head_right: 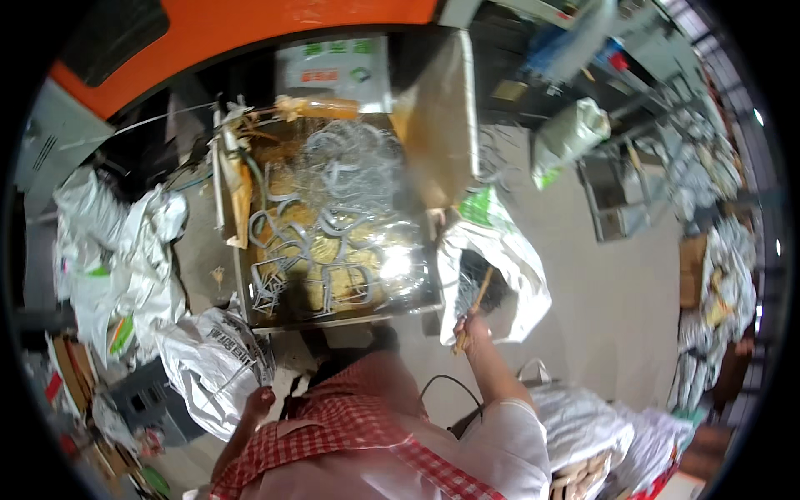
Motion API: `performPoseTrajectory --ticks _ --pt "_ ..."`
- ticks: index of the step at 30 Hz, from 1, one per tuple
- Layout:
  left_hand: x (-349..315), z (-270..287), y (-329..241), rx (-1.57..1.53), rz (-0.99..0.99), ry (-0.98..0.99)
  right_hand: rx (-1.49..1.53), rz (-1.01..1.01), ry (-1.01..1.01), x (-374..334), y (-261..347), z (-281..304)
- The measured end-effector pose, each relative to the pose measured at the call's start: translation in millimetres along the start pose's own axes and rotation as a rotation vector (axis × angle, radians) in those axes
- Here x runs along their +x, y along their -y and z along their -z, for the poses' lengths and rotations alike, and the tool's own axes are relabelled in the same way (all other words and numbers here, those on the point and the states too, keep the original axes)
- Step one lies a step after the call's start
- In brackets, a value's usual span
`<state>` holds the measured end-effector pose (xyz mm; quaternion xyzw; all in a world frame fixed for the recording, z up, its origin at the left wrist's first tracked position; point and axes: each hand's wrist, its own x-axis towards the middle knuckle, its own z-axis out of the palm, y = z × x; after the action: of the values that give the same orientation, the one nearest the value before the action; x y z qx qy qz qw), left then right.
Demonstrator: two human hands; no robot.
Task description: The person uses a wooden stick to stir gray plastic components in a metal container of liquid, then picks up the components and places them into a large white bag.
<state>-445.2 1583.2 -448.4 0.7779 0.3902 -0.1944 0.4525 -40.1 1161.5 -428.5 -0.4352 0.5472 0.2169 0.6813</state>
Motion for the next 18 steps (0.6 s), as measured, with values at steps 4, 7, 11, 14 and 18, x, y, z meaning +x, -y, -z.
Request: performPoseTrajectory --ticks 4,7,11,14,18 --pt "93 34 -16 0.349 -0.28 0.146 -0.207 -0.008 0.086 -88 -50 103" --pt "137 25 -29 0.269 -0.359 -0.036 -0.777 0.314 0.017 -185 -116 158" --pt "135 18 -57 -0.004 -0.469 0.047 -1.25 0.677 -0.237 -242 -232 285" --pt "119 11 -62 -0.002 -0.716 0.156 -1.434 0.58 -0.501 -310 -291 317" --pt "116 -2 -35 0.027 -0.672 0.257 -1.573 0.596 -0.476 -344 -298 331"
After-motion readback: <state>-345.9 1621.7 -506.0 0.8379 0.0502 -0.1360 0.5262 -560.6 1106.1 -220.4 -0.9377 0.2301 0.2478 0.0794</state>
